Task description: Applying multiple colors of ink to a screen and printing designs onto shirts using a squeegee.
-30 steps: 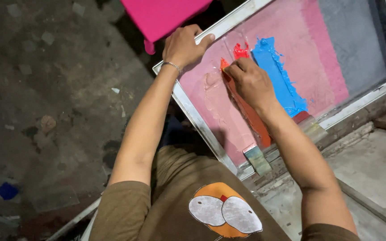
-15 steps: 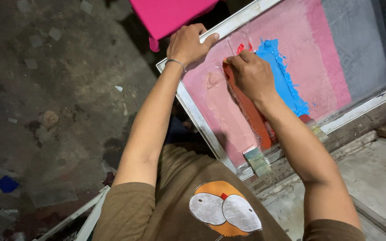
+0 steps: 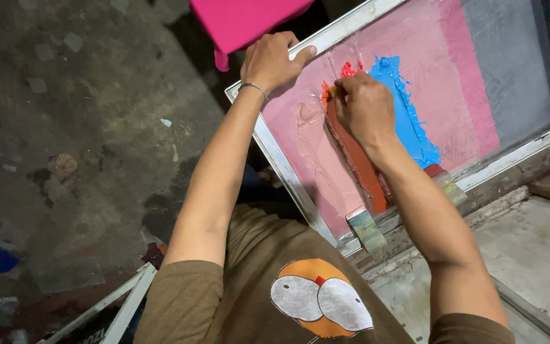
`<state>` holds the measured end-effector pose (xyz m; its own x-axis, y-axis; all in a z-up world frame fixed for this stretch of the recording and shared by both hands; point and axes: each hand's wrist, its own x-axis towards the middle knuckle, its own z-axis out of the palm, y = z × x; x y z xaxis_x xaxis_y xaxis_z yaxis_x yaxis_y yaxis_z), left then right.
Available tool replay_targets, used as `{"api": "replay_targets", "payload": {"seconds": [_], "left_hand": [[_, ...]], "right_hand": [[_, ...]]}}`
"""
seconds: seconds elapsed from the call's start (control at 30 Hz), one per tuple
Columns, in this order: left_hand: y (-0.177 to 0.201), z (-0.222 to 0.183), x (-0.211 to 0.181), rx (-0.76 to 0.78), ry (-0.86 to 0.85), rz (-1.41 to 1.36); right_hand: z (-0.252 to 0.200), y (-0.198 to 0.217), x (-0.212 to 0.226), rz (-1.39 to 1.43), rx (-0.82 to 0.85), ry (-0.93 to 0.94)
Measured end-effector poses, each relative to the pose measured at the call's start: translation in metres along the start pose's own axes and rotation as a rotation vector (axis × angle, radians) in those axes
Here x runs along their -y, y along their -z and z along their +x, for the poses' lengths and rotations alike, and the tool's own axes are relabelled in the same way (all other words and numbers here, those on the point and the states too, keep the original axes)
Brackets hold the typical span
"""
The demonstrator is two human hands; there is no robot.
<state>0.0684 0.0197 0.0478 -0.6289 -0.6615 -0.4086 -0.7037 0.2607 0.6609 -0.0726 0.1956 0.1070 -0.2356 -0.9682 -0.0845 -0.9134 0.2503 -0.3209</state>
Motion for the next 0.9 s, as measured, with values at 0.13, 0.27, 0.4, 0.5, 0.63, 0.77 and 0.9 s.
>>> {"api": "replay_targets", "payload": {"seconds": [0.13,0.27,0.4,0.5,0.63,0.77,0.9], "left_hand": [[-0.004,0.001,0.003,0.003,-0.006,-0.004],[-0.002,0.002,0.004,-0.010,-0.016,0.000],[-0.003,0.003,0.004,-0.004,-0.005,-0.004],[-0.003,0.003,0.002,-0.015,0.001,-0.014],[-0.010,0.007,0.008,-0.035,-0.055,0.012],[-0.004,0.004,0.005,-0.020,-0.025,-0.013],[-0.004,0.004,0.005,-0.028,-0.025,-0.016]], "right_hand": [[-0.004,-0.002,0.007,0.033,0.071,-0.046],[-0.005,-0.005,0.009,-0.034,-0.009,0.018],[-0.010,-0.002,0.008,-0.063,-0.017,0.015],[-0.006,0.000,0.006,-0.034,-0.048,0.013],[0.002,-0.007,0.010,-0.018,-0.053,0.000],[0.002,-0.001,0.016,0.042,0.034,-0.075],[0.004,-0.001,0.019,0.055,-0.031,-0.100]]}}
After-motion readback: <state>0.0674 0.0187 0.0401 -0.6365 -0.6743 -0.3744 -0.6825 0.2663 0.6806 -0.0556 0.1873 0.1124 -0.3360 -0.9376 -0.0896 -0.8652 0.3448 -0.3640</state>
